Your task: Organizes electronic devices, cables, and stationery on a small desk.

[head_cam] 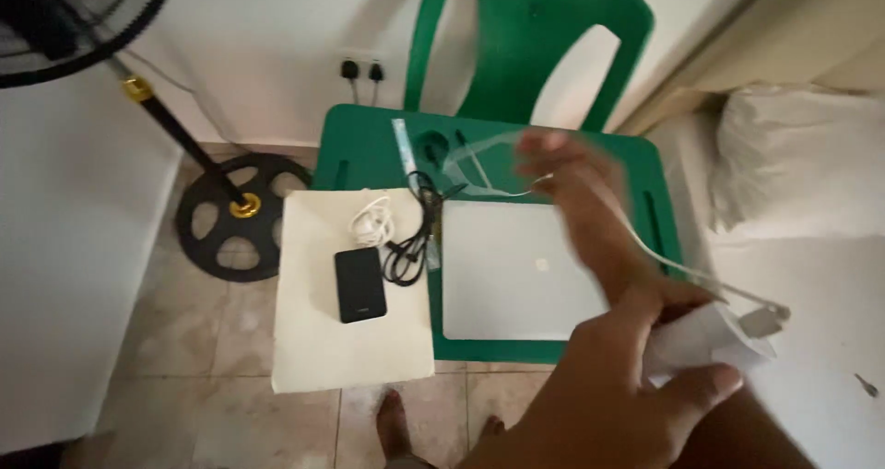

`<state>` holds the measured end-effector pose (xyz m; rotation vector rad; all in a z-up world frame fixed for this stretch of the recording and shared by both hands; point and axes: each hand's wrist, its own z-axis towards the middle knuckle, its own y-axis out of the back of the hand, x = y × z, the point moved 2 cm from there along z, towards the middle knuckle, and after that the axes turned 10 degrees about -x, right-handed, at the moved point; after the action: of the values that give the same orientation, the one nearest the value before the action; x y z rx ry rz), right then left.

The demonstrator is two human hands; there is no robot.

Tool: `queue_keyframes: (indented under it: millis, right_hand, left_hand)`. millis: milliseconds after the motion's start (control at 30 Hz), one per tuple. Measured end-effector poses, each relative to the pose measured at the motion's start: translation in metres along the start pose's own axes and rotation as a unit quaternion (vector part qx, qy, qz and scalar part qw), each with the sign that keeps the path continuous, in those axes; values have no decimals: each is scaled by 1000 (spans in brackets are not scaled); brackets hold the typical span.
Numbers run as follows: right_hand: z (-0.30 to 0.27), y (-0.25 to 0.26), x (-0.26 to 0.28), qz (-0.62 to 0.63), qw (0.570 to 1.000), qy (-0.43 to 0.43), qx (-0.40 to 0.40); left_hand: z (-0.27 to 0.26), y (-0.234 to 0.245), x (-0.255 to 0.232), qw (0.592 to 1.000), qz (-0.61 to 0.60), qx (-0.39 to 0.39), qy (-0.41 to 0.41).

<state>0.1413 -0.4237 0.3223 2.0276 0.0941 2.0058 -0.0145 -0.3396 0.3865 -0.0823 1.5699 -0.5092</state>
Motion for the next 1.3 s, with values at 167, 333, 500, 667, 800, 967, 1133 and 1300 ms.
queue_keyframes:
  millis: [167,333,500,667,800,967,1133,1300]
  right_hand:
    - [25,49,41,136,989,62,-25]
    - [13,109,69,155,951,266,19]
    - [-1,127,45,-282,911,273,-126]
    - [-12,129,-46,-405,892,198,27]
    - [-53,104,-40,-197,973,-103,66]
    - [-78,106,-49,-120,971,-107,174]
    - [-84,115,-98,-202,948,-86,230]
    - [-90,109,-63,-390,875,-29,287]
  left_hand:
    - [-4,-2,30,996,2,-73,-55]
    - [17,9,48,973,75,-215,-32]
    - [43,38,70,912,-28,-398,99]
    - [66,57,120,891,10,-443,97]
    - [71,59,176,874,-78,-424,225]
    - [68,49,222,876,-156,-382,250]
    - [63,23,184,847,-242,-376,288]
    - [76,30,211,893,-60,-355,269]
